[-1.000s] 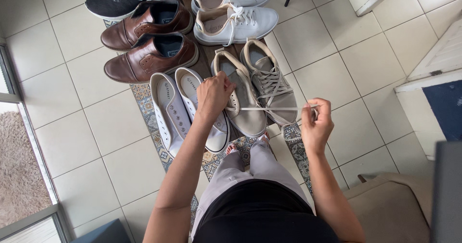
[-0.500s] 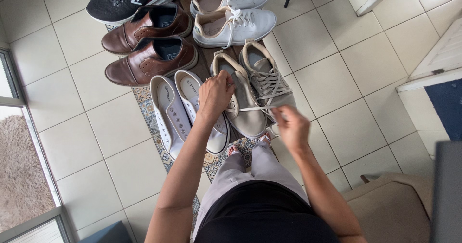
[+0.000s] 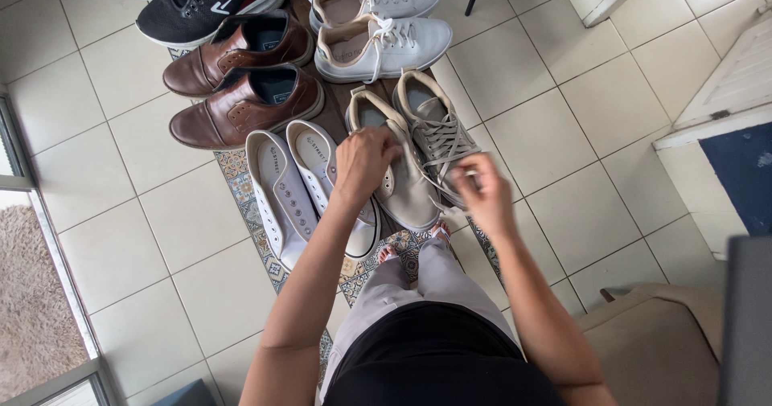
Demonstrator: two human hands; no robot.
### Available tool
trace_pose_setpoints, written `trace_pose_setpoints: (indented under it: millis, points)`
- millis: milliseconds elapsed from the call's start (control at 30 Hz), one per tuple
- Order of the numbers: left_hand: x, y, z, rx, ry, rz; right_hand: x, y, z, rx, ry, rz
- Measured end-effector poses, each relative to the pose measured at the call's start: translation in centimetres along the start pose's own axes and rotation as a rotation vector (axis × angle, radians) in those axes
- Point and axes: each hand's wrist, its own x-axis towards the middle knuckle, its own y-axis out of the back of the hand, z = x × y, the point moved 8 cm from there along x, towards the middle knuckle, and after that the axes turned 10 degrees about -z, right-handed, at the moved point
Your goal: The person removes existing laces from a pair of beige sneakers and then threads new white laces through the eyelets, pulling them tight and tying them. The task is performed on a tiled floor with several other pairs of shoes nearby.
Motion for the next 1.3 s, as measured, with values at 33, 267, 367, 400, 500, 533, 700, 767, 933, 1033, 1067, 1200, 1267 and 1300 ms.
trace_pose_setpoints:
  millis: [33,267,367,400,500,533,700,767,933,1033,1067,1200,1267,1300]
  points:
    - [0.0,-0.3,0.3,-0.021,-0.001,-0.013,-0.1,-1.5,-2.0,-0.121,0.092,0.004]
    - [0.5,-1.9,1.9,-0.005,0.007,0.013,-0.5,-5.6,-6.0,-0.524,0.088,-0.031]
    - [0.6,-2.4,1.4,0.017,0.008,0.018,-1.5,-6.5,-6.7,-0.339,0.204,-0.239]
    - [0.6,-2.5,1.3,0.022,0.000,0.028,-2.3,-7.3,-6.9,-0.324,0.226,-0.367]
    - [0.4,-3.6,0.6,0.037,0.013,-0.017,-5.7,-8.0,-8.3,-0.242,0.365,-0.592]
    - [0.2,-4.4,0.2,0.045,0.039,-0.086,-6.8,-7.4,-9.2,-0.194,0.458,-0.559]
    - [-1.5,-7.2,0.6,0.035,0.014,-0.173,-8.9,-6.7,-7.1,0.256,0.283,-0.841]
    - [-2.1,-7.1,1.0,0.089,0.000,-0.134,-8.9,-6.1,-6.3,0.510,0.251,-0.909]
    - [-6.6,-4.2,0.6,-0.078,0.105,-0.116,-4.1,-4.1,0.7,0.233,-0.277,-0.359]
    - [-9.3,-3.2,1.0,-0.096,0.188,-0.237,-2.2,-6.4,1.9,-0.057,-0.437,-0.344]
    - [-9.8,-2.9,1.1,-0.094,0.215,-0.269,-1.8,-7.3,1.9,-0.152,-0.444,-0.375]
    - [-10.1,-2.4,2.5,-0.173,0.123,-0.388,-0.1,-8.7,-3.0,-0.338,0.100,-0.057]
    - [-9.3,-1.8,2.5,-0.138,0.115,-0.366,0.1,-9.6,-3.1,-0.309,0.065,-0.087]
    - [-9.0,-1.2,2.3,-0.127,0.115,-0.320,0.1,-9.9,-2.5,-0.284,-0.020,-0.157]
